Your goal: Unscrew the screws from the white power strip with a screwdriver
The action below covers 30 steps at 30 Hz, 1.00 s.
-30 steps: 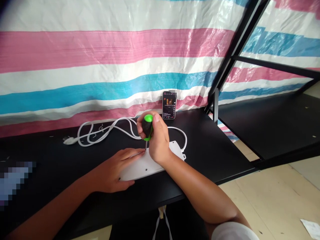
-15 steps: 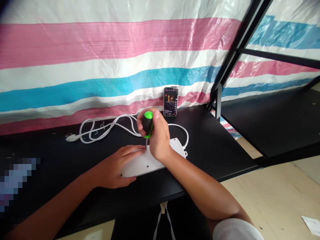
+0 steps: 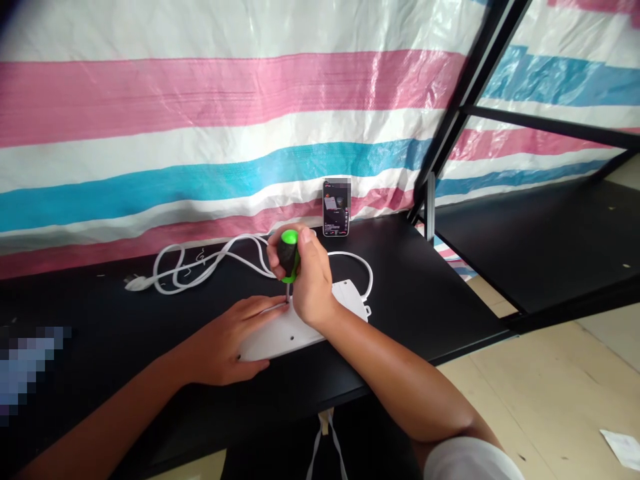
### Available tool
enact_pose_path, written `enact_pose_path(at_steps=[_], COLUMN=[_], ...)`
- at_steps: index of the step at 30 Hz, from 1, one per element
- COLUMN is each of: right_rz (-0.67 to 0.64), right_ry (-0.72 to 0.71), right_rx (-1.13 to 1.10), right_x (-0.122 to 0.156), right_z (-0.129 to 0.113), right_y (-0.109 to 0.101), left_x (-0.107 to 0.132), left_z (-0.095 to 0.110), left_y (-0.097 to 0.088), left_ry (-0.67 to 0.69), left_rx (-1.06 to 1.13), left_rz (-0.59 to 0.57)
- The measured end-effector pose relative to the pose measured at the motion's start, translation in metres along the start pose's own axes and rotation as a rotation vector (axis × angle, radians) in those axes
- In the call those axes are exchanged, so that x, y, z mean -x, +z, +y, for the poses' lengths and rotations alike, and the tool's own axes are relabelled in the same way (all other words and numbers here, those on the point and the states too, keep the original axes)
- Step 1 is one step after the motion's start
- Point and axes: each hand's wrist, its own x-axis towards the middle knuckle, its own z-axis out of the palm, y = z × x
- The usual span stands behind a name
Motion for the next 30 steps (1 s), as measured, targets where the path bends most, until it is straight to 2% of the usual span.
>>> enact_pose_path(at_steps=[7, 20, 22, 25, 28, 30], right_rz=[-0.036, 0.024, 0.004, -0.064, -0.163, -0.244], right_ry=[-0.037, -0.047, 0.002, 0.163, 0.312, 0.354], right_rx=[-0.044, -0.099, -0.130, -0.175, -0.229, -0.252], right_x=[0.000, -0.007, -0.008, -0.009, -0.007, -0.004], right_z=[0.000, -0.012, -0.015, -0.017, -0.013, -0.009], right_y=[-0.001, -0.003, -0.004, -0.004, -0.002, -0.001], left_x=[-0.001, -0.001, -0.001, -0.001, 0.000, 0.001], left_z=[0.000, 0.002, 0.002, -0.001, -0.004, -0.006], left_y=[0.000, -0.001, -0.001, -0.001, 0.000, -0.001], left_ry=[-0.004, -0.005, -0.002, 0.006, 0.018, 0.022], left_rx=[-0.006, -0.005, -0.005, -0.004, -0.012, -0.023], left_rz=[-0.010, -0.009, -0.001, 0.017, 0.038, 0.051])
